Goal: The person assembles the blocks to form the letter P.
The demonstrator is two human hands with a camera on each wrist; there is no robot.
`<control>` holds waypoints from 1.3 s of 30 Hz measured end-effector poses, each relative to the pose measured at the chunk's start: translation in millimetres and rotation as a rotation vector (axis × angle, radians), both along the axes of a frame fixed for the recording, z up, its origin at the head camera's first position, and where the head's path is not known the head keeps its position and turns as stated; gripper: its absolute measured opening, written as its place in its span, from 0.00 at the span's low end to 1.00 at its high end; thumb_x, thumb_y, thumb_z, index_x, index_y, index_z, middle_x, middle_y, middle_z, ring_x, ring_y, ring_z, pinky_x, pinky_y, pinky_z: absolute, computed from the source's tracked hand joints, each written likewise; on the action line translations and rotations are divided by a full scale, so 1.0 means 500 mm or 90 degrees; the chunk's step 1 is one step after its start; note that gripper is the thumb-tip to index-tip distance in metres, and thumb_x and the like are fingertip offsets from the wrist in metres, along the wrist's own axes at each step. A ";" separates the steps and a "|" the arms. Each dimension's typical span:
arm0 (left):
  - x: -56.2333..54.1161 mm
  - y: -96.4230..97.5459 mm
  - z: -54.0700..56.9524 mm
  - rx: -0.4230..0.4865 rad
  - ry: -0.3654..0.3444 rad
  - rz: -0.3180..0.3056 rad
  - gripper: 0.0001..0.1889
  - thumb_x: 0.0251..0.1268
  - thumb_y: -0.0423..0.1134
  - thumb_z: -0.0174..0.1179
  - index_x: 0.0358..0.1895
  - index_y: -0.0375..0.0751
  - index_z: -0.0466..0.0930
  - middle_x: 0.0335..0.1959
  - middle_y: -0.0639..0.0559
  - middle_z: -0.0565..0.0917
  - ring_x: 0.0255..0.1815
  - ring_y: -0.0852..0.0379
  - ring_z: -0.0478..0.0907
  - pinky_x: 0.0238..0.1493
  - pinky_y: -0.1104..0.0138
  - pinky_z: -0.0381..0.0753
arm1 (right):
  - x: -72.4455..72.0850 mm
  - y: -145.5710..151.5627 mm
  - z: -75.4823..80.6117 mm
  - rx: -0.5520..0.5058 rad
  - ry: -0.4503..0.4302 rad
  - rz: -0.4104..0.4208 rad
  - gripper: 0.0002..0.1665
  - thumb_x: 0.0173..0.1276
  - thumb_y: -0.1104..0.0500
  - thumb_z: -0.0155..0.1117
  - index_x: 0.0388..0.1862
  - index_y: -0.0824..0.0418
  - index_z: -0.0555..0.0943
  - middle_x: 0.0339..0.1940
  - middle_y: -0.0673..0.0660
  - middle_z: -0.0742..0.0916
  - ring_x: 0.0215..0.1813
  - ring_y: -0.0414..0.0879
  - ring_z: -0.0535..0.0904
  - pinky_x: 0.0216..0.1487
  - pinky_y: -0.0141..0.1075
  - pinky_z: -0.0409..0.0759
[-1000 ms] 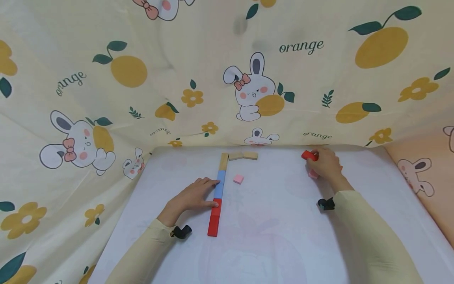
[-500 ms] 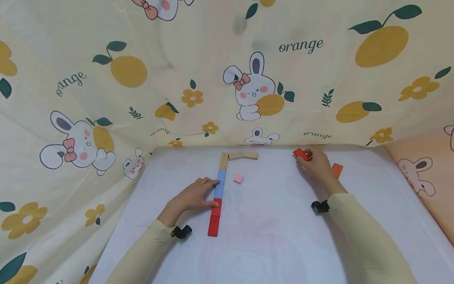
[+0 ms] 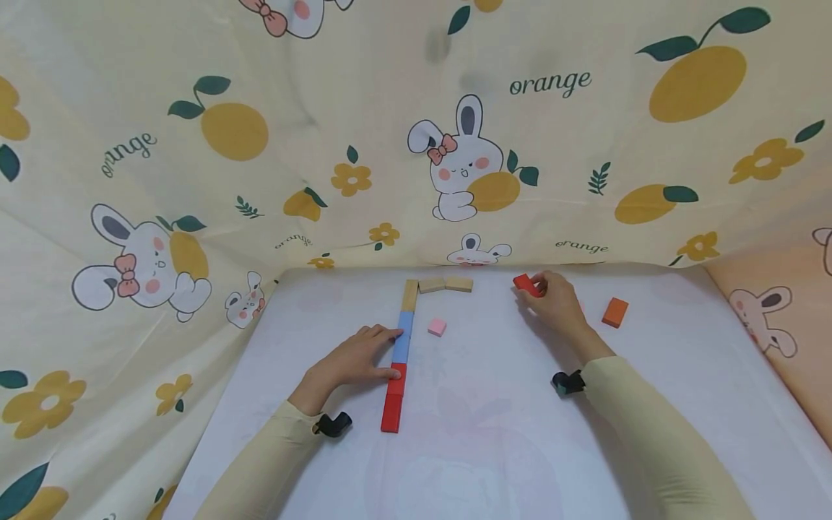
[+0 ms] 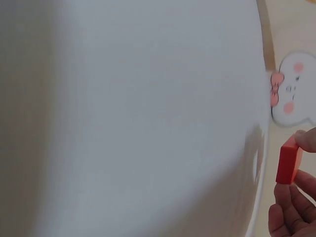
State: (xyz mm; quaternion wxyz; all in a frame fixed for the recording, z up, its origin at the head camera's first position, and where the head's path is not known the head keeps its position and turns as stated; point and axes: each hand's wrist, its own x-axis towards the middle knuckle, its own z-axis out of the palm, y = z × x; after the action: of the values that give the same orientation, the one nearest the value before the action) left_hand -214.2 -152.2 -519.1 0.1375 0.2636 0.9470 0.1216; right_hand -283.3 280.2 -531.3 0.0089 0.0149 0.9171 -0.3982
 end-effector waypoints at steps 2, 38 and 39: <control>0.000 0.000 0.000 0.001 -0.001 0.001 0.47 0.67 0.67 0.70 0.84 0.51 0.65 0.76 0.46 0.74 0.74 0.45 0.71 0.77 0.50 0.73 | 0.000 -0.015 0.001 -0.007 -0.012 0.002 0.32 0.76 0.50 0.71 0.67 0.68 0.74 0.58 0.69 0.80 0.58 0.63 0.74 0.59 0.53 0.85; -0.003 0.000 -0.001 -0.004 -0.007 0.005 0.48 0.67 0.67 0.70 0.84 0.51 0.64 0.76 0.47 0.74 0.74 0.46 0.71 0.76 0.50 0.73 | -0.050 -0.048 -0.003 0.063 -0.121 0.221 0.47 0.72 0.52 0.77 0.82 0.63 0.65 0.65 0.69 0.78 0.63 0.64 0.75 0.69 0.60 0.78; -0.002 0.000 -0.001 -0.004 -0.007 0.005 0.48 0.67 0.68 0.69 0.84 0.51 0.64 0.76 0.47 0.74 0.74 0.46 0.71 0.76 0.50 0.73 | -0.051 -0.045 -0.001 0.060 -0.125 0.228 0.47 0.72 0.53 0.77 0.82 0.63 0.65 0.65 0.70 0.78 0.63 0.64 0.75 0.69 0.60 0.79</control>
State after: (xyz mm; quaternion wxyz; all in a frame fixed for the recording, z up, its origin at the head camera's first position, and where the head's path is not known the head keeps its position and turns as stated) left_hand -215.3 -152.2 -519.7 0.1430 0.2589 0.9476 0.1205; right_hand -309.0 257.5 -532.1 0.1684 -0.1091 0.9175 -0.3435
